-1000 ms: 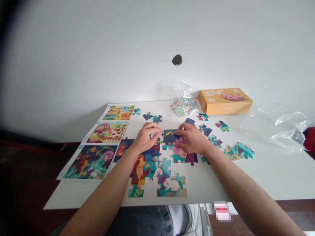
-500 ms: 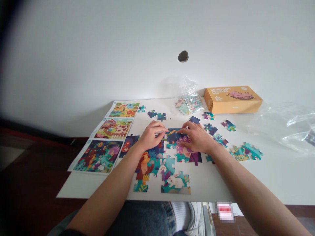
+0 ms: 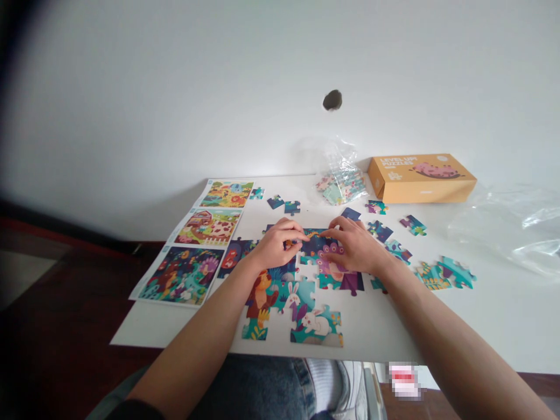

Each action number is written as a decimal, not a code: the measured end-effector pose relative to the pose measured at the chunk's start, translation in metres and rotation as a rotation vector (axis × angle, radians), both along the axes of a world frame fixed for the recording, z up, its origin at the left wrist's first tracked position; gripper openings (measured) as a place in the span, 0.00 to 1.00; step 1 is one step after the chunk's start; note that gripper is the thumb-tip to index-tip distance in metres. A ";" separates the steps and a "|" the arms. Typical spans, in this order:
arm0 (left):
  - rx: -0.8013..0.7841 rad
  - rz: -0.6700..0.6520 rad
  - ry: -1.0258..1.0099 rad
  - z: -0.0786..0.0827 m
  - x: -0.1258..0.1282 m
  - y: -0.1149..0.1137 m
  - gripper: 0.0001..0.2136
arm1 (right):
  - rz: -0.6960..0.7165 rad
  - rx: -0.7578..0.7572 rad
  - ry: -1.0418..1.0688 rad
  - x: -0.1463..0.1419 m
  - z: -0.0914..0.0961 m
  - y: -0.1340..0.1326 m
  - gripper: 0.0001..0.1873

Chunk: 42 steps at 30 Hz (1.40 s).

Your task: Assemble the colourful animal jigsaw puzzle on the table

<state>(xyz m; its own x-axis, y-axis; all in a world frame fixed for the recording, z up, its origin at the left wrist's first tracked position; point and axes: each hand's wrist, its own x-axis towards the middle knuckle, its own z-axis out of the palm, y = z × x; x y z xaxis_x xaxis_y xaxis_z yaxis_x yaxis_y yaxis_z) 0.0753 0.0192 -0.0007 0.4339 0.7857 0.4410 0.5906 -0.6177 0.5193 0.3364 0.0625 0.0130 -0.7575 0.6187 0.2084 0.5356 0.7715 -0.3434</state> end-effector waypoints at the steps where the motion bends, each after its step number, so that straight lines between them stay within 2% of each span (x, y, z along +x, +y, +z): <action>1: -0.005 -0.001 0.003 0.000 0.000 0.000 0.11 | 0.000 0.000 0.001 0.000 0.000 0.000 0.24; 7: -0.028 0.006 0.015 0.000 0.000 0.000 0.11 | 0.008 0.019 -0.016 0.000 0.002 -0.004 0.27; 12: -0.012 0.002 0.011 0.000 0.000 0.000 0.12 | -0.051 0.054 -0.066 -0.005 0.003 -0.010 0.33; 23: 0.037 0.041 -0.031 0.000 -0.001 0.001 0.10 | -0.116 0.045 -0.078 -0.001 -0.003 0.001 0.34; 26: 0.053 0.032 -0.034 0.000 -0.002 0.002 0.11 | -0.156 0.069 -0.050 0.007 0.004 0.009 0.30; 29: 0.060 0.015 -0.035 0.000 -0.003 0.004 0.11 | -0.277 0.112 0.123 0.033 0.021 0.020 0.22; 32: 0.063 0.007 -0.025 -0.001 -0.005 0.006 0.11 | -0.573 0.169 0.332 0.077 0.040 0.020 0.17; 34: 0.070 0.000 -0.017 -0.001 -0.006 0.007 0.11 | -0.766 0.187 0.347 0.108 0.046 0.009 0.16; 36: 0.073 -0.001 -0.012 -0.001 -0.006 0.007 0.11 | -0.864 0.169 0.275 0.132 0.045 -0.012 0.13; 39: 0.060 0.003 -0.008 -0.003 -0.006 0.007 0.11 | -0.840 0.126 0.177 0.146 0.033 -0.053 0.13; 42: 0.052 -0.001 0.003 -0.004 -0.006 0.007 0.11 | -0.714 0.135 0.159 0.135 0.017 -0.092 0.15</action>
